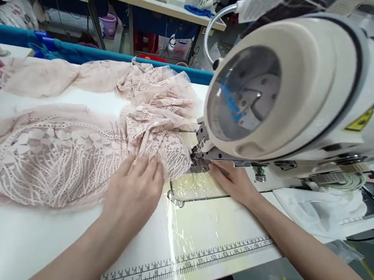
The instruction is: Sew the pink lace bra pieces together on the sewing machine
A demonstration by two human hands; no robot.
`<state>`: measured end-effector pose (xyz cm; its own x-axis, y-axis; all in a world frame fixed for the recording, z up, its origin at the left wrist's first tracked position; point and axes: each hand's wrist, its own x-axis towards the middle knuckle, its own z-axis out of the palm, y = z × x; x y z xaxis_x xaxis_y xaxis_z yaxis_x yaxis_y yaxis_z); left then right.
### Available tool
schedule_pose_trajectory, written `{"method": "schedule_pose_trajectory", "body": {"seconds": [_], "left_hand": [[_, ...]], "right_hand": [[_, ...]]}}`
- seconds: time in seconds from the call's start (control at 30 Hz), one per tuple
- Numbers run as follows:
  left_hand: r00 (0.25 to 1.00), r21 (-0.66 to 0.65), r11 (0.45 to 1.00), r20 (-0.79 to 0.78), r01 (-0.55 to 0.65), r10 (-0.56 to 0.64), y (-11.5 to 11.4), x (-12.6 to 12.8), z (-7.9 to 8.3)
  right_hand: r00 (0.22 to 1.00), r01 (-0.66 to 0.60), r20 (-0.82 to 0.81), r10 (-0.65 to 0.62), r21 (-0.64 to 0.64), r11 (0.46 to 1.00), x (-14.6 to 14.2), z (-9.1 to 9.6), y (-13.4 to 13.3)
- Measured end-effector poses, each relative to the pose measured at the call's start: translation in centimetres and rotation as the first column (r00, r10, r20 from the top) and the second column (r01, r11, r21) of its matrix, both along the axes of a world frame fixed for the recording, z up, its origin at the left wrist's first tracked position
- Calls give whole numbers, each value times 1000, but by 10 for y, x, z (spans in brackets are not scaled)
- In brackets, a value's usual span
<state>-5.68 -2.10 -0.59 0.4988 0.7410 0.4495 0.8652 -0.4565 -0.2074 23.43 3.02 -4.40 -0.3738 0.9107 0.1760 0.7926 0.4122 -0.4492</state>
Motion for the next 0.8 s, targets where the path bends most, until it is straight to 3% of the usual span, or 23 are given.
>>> {"method": "schedule_pose_trajectory", "body": {"seconds": [0.33,0.57,0.7,0.8], "left_hand": [[994,14,997,-85,-73,74,-5,-4,-2],[996,47,998,-77,-50,53,-5,-4,-6],[999,101,995,-32,1,2,-3,-10,0],[995,71,993,-30,-96,99,0,-19,13]], "right_hand": [[965,260,33,-259,-229,938,-20,13,-2],[980,197,10,-199,-221,955,-21,14,-1],[993,119,1,-120,-130,984,-18,11,-1],[998,46,-50,-47,-26,999,-14,8,-1]]}}
